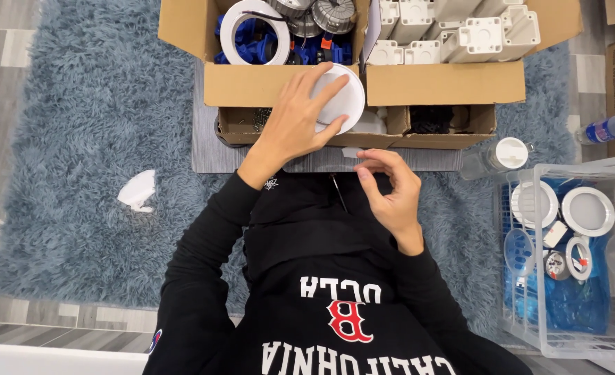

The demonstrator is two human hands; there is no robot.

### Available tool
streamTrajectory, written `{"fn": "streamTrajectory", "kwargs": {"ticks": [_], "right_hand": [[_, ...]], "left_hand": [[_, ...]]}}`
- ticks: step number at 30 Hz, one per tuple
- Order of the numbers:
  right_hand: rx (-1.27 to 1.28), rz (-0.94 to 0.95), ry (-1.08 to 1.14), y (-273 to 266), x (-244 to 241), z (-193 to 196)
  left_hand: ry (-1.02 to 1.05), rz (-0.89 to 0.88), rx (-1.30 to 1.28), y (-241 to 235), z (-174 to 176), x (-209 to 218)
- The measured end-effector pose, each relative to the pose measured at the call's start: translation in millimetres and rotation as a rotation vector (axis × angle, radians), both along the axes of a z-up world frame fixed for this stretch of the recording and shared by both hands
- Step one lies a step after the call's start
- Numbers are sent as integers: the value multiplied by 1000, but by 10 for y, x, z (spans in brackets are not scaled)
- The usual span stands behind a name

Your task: Assembling recessed LED light fixtures by snapping together the outer ring, diffuser, and light engine.

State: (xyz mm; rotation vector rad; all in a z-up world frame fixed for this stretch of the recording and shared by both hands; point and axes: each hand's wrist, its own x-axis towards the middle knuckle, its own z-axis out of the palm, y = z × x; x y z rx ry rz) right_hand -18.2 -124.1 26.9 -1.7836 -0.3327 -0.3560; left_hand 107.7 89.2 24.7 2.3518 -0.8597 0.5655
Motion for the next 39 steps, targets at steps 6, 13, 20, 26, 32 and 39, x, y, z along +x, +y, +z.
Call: {"fn": "streamTrajectory", "kwargs": {"ticks": [6,13,20,26,32,39], "right_hand": [[-34,12,-17,23,-13,21],[-42,18,11,30,-42,19],[-75,20,-3,36,-50,52],[-107,24,-3,1,-42,67],[-201,27,-38,-50,47,197],[-325,82,-111,-135,388,526]], "left_hand": [[-56,-1,34,-33,1,-10],[-55,22,65,-43,-72,4],[-57,28,18,-29,-91,-32],[-107,71,24,29,-158,-110],[-119,116,7,39,-188,-179],[-105,172,5,75,-220,-220]]}}
